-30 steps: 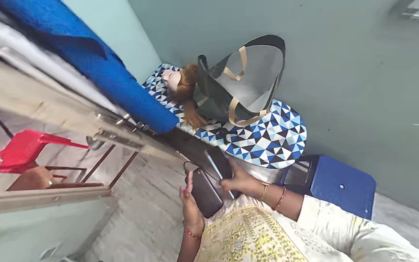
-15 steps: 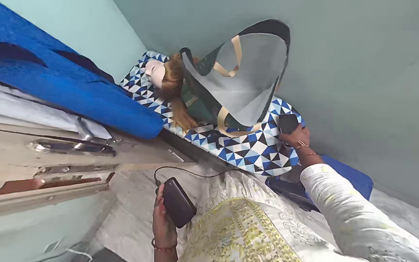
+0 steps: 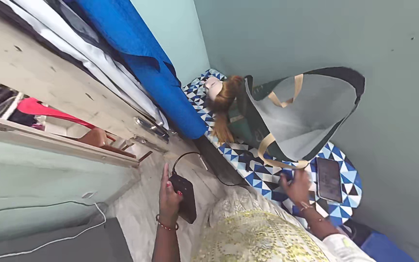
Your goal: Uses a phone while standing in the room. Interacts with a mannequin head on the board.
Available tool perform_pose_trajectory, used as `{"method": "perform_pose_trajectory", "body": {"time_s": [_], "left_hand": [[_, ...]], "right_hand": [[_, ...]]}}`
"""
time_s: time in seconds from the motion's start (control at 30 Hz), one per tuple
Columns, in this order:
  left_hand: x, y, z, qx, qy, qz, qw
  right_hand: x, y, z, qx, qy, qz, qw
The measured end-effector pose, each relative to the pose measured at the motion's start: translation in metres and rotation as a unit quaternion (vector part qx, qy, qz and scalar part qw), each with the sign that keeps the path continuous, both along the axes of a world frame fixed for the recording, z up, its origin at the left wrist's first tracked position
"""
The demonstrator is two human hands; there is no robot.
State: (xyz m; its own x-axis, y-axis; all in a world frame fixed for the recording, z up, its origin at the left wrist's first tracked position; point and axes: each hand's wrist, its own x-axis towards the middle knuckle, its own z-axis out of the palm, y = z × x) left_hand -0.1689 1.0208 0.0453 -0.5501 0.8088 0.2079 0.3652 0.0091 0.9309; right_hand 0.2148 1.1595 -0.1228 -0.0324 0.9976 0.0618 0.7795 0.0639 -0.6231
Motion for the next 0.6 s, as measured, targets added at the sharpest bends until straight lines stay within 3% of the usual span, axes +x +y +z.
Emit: {"method": "perform_pose_trajectory", "body": {"time_s": [0.17, 0.3, 0.4, 0.5, 0.6], "left_hand": [[-0.035, 0.046, 0.027, 0.030, -0.109, -0.100, 0.989], [-0.046, 0.076, 0.020, -0.040, -0.187, -0.171, 0.967], [-0.040, 0.085, 0.008, -0.145, -0.181, -0.179, 0.956], [-0.039, 0.085, -0.018, -0.221, -0.188, -0.188, 0.938], [-0.052, 0.071, -0.034, -0.306, -0.137, -0.245, 0.910]], "right_hand": [[-0.055, -0.012, 0.000, -0.154, 0.078, 0.259, 0.950], [-0.082, -0.017, 0.005, -0.340, 0.058, 0.322, 0.882], [-0.083, -0.029, -0.008, -0.416, 0.100, 0.265, 0.864], [-0.086, -0.051, -0.022, -0.474, 0.180, 0.135, 0.852], [-0.087, -0.090, -0.050, -0.457, 0.285, 0.002, 0.842]]}}
